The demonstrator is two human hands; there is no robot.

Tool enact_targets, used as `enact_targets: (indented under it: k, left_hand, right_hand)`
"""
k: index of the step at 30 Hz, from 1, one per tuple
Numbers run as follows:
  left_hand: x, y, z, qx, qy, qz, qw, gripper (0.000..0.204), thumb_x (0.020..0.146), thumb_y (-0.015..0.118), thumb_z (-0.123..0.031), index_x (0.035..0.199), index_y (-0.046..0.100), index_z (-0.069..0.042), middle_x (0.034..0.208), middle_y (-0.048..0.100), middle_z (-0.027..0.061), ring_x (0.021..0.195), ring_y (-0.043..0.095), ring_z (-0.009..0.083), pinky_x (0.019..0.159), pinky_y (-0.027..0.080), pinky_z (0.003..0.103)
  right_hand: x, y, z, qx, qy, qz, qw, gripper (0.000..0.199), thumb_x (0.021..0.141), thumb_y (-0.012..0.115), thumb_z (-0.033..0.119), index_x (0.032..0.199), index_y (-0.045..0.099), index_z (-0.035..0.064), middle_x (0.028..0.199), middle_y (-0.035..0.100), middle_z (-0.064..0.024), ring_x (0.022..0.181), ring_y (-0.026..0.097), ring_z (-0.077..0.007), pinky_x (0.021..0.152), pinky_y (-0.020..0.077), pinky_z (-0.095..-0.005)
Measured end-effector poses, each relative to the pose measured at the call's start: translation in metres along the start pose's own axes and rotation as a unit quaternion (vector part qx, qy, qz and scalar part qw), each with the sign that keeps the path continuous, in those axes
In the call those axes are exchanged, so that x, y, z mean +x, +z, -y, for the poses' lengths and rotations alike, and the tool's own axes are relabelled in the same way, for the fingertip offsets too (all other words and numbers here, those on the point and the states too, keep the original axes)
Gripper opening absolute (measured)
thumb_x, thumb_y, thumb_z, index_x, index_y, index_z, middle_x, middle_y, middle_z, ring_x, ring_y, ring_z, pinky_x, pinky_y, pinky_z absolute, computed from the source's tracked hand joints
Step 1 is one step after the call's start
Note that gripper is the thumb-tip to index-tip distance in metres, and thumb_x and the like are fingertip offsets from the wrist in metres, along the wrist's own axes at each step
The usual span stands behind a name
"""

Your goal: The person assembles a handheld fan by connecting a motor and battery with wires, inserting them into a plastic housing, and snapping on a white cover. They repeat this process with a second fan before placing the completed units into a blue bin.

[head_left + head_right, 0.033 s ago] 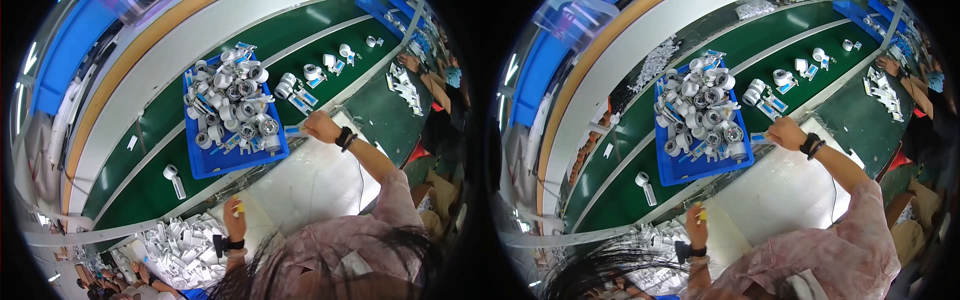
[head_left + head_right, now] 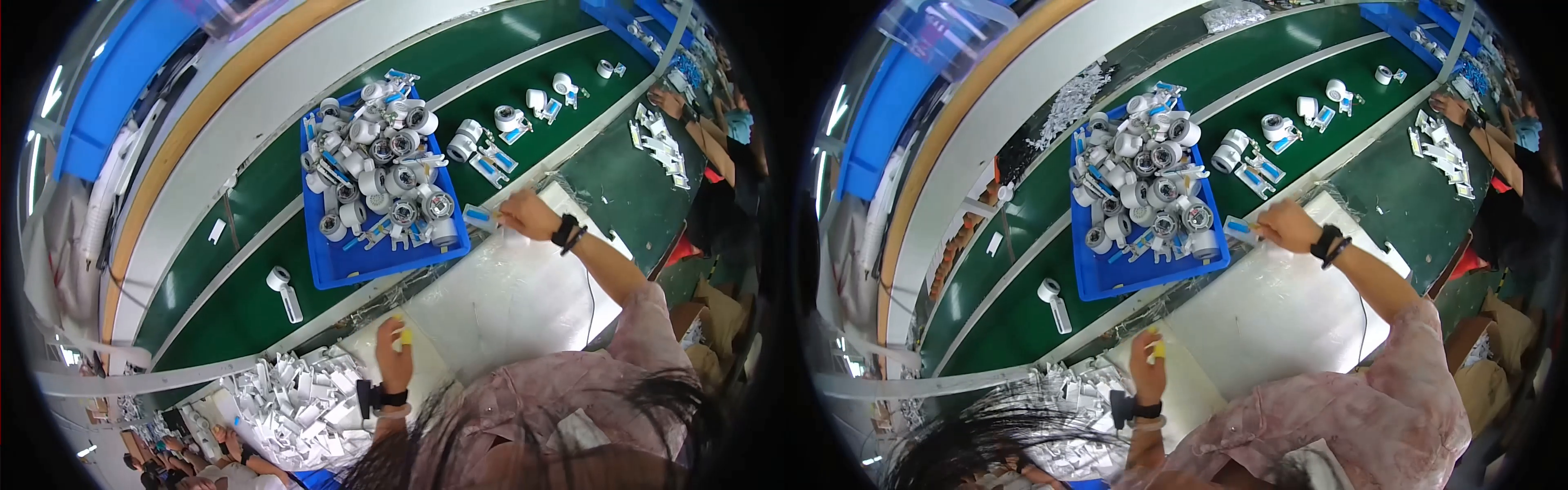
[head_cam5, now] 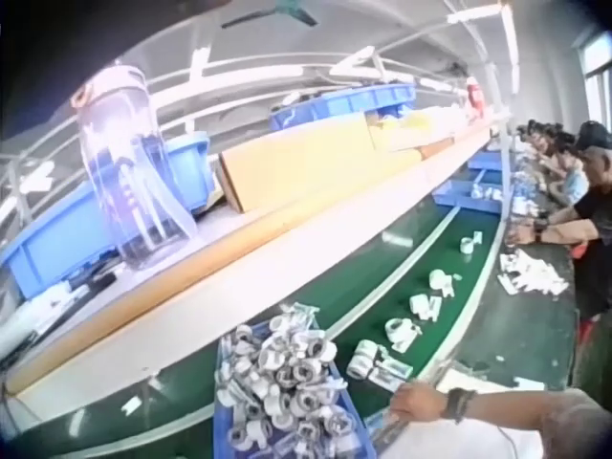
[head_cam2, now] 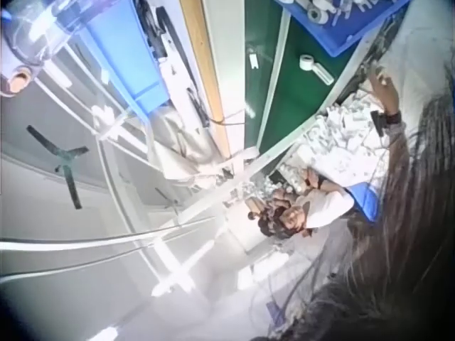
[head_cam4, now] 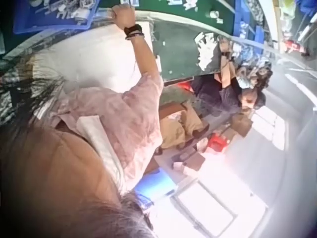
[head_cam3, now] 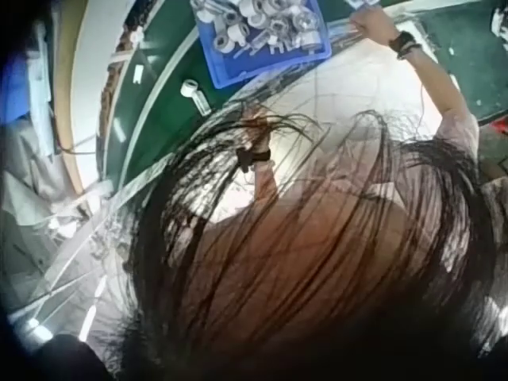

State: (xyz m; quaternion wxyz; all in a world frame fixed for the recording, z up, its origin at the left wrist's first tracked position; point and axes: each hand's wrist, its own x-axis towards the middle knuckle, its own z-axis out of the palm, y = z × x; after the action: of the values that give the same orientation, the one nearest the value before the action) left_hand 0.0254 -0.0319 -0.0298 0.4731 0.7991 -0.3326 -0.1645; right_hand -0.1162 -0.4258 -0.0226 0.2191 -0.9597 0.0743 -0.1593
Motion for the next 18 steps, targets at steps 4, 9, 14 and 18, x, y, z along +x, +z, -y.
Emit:
enact_targets:
  k: [4,9,14,18]
  left_hand:
    - [-0.01,0.049,-0.068,0.075,0.168,0.086,0.979,0.062,0.078,0.069,-0.013,0.134,0.045,0.001,0.133,0.049,0.0214,0.124,0.043,0.0405,0.107,0.033,0.045]
    - [-0.025,0.073,-0.103,0.133,0.218,0.133,0.957,0.079,0.071,0.077,-0.019,0.137,0.038,0.001,0.135,0.046,0.0196,0.127,0.041,0.0378,0.109,0.029,0.046]
    - [-0.05,0.06,-0.094,-0.098,0.14,0.218,0.961,0.075,0.077,0.076,-0.014,0.14,0.036,-0.003,0.127,0.054,0.0131,0.123,0.048,0.0278,0.107,0.033,0.043]
    - [-0.067,0.059,-0.08,-0.312,0.063,0.211,0.924,0.067,0.082,0.073,-0.008,0.139,0.038,-0.004,0.119,0.059,0.0083,0.116,0.054,0.0195,0.101,0.041,0.033]
  right_hand:
    - [-0.061,0.0,0.068,0.385,0.169,0.078,0.904,0.014,0.093,0.061,0.017,0.088,0.061,0.0033,0.073,0.061,-0.0057,0.067,0.059,-0.0149,0.064,0.0459,-0.029]
    - [-0.101,-0.006,0.155,0.655,0.211,0.126,0.714,0.021,0.099,0.054,0.018,0.089,0.058,0.0004,0.074,0.062,-0.0038,0.068,0.061,-0.0085,0.065,0.0467,-0.0228]
    - [-0.116,-0.023,0.185,0.717,0.217,0.129,0.649,0.019,0.098,0.054,0.016,0.091,0.06,-0.0003,0.075,0.063,-0.0039,0.064,0.064,-0.0127,0.065,0.0496,-0.0246]
    - [-0.121,-0.025,0.202,0.728,0.192,0.157,0.639,0.02,0.098,0.054,0.016,0.094,0.061,-0.0013,0.077,0.064,-0.0056,0.065,0.065,-0.0139,0.068,0.0492,-0.0243]
